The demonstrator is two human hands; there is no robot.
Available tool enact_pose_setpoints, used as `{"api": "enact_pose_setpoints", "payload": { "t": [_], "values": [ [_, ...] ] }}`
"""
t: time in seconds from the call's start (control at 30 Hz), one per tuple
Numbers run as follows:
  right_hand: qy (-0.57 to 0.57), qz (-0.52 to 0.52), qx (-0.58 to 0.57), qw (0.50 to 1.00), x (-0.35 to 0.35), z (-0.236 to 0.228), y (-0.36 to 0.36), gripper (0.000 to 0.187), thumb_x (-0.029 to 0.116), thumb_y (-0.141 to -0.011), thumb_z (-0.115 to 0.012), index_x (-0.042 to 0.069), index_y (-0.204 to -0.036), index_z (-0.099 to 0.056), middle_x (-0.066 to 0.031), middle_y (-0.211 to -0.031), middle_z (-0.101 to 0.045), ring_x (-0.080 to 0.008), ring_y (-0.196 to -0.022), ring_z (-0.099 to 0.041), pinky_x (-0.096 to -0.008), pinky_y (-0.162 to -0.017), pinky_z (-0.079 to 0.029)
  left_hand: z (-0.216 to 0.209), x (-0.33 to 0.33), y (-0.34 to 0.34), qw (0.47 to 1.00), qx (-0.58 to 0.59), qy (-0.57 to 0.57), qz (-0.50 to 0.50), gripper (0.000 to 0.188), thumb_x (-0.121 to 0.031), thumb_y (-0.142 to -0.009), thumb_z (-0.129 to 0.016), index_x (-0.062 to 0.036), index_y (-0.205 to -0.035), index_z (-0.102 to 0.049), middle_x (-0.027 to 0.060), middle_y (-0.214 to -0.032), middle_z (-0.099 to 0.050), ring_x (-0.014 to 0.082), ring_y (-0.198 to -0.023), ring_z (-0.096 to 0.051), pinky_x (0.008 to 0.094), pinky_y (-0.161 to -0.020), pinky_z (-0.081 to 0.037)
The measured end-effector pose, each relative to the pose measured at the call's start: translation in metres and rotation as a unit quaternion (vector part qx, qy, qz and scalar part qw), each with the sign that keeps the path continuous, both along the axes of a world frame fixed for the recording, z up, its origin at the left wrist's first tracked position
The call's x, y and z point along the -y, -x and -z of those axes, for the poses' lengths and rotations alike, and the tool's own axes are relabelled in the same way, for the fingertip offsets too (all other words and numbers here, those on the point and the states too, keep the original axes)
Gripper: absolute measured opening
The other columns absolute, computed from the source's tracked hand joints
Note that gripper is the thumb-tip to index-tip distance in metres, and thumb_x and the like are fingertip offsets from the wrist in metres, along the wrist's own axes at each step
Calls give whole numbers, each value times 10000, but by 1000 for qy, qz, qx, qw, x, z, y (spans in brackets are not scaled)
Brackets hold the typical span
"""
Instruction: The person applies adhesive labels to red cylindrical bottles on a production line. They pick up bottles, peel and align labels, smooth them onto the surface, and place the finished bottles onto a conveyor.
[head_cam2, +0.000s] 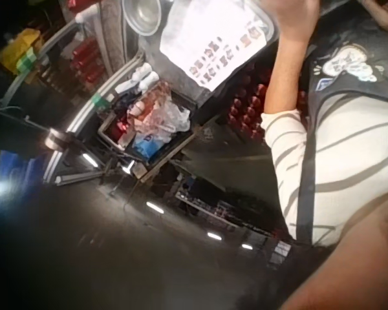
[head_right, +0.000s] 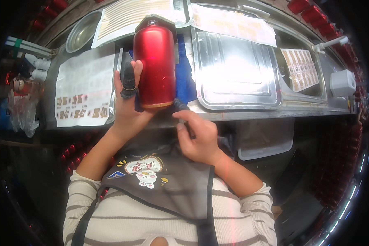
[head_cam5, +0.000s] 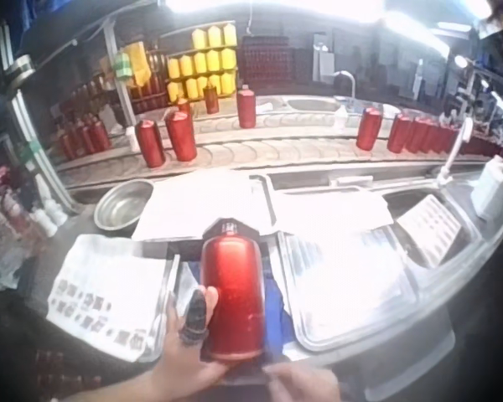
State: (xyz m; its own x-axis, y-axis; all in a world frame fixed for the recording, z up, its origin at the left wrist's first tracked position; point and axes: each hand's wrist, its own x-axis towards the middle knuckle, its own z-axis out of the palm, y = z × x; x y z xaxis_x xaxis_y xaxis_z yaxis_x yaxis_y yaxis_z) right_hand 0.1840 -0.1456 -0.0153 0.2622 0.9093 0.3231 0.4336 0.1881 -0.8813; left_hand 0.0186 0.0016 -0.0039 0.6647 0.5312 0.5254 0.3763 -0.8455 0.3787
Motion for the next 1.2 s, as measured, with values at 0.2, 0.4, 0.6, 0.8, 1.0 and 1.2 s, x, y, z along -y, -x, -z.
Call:
{"api": "enact_pose_setpoints", "payload": {
  "t": [0.2, 0.4, 0.6, 0.8, 1.0, 1.2],
  "values": [
    [94, -7, -15, 995, -9, -20, -10, 235, 32, -834, -651, 48, -1068, -664, -89, -750, -632, -146, -501, -540, -286, -500, -430, -16, 2, -6, 1000, 6, -9, -4, 938, -233, -696, -876, -19, -1482, -411, 171, -1450, -517, 319, -1391, -449, 576, -1169, -165],
    [105, 93, -82, 987, -30, -40, -56, 129, 8, -911, -628, -7, -1032, -671, 26, -876, -630, -14, -716, -518, -175, -626, -404, -38, -2, 4, 993, -17, 101, 53, 1022, -299, -656, -894, -58, -1504, -377, 159, -1552, -390, 308, -1480, -300, 648, -1148, -121],
    [81, 175, 126, 973, -107, -7, -166, 159, 112, -869, -681, 36, -1003, -724, -27, -874, -717, -75, -735, -615, -230, -636, -464, -44, -6, 12, 986, -36, 152, 50, 1118, -325, -652, -900, -13, -1535, -289, 180, -1580, -340, 328, -1484, -282, 629, -1162, -112],
    [166, 270, 272, 909, -181, 5, -285, 258, 206, -816, -658, 78, -1020, -749, -153, -944, -715, -328, -930, -685, -401, -840, -529, -40, -1, 7, 988, -28, 149, 36, 1183, -257, -688, -897, 32, -1563, -156, 174, -1601, -318, 310, -1473, -319, 529, -1203, -69],
    [289, 297, 310, 856, -251, 12, -323, 296, 293, -773, -699, 112, -997, -772, -179, -1011, -728, -357, -993, -683, -430, -870, -530, -43, -4, 6, 990, -37, 138, 23, 1194, -305, -699, -891, 36, -1562, -139, 209, -1517, -429, 334, -1438, -378, 589, -1180, -84],
    [329, 320, 299, 837, -279, 22, -321, 284, 328, -717, -757, 69, -833, -757, -154, -924, -742, -323, -911, -709, -410, -824, -540, -36, -4, 9, 990, -26, 137, 20, 1185, -315, -696, -889, 11, -1567, -155, 175, -1550, -405, 320, -1455, -357, 610, -1172, -99]
  ]
}}
